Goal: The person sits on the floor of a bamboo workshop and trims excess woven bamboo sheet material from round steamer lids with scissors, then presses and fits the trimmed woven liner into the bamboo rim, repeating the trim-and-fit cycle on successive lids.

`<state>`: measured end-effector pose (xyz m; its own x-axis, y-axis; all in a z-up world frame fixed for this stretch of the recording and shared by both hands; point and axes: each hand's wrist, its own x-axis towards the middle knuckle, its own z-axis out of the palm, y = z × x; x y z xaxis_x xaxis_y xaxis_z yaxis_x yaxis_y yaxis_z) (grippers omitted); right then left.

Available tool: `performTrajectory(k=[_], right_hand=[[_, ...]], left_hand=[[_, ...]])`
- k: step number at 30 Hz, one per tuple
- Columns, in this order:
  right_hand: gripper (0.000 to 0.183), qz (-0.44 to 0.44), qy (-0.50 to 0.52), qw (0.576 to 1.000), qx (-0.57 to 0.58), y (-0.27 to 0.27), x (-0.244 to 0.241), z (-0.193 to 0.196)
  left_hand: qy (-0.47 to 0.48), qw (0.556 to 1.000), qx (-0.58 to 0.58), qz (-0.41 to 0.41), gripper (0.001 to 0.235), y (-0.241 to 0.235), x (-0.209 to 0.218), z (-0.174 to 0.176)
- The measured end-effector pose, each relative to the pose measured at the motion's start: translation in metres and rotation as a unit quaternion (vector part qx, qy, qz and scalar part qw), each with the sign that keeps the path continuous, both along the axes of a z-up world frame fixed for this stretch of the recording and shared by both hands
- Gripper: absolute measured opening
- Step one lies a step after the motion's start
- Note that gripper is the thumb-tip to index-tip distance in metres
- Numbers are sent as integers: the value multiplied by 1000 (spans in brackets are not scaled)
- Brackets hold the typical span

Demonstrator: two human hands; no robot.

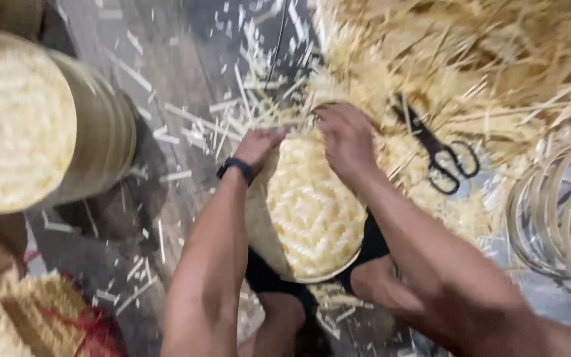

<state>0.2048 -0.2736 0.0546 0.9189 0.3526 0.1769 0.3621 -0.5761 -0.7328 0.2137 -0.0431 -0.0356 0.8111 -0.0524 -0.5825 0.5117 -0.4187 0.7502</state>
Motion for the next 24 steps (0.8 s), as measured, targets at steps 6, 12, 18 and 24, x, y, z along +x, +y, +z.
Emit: performTrajectory(k=[6, 12, 18, 24], right_hand=[[49, -209, 46, 958, -190, 0, -57, -30], [61, -251, 362, 877, -193, 5, -20, 9], [74, -225, 271, 909, -224, -20, -11, -84], [57, -107, 343, 912, -197, 13, 2, -4]], left_hand=[[-82, 971, 105, -198, 60, 7, -5, -35], [64, 994, 77, -41, 73, -8, 10, 23], [7, 984, 122, -127, 83, 6, 22, -74], [54, 994, 71, -57, 81, 0, 10, -21]])
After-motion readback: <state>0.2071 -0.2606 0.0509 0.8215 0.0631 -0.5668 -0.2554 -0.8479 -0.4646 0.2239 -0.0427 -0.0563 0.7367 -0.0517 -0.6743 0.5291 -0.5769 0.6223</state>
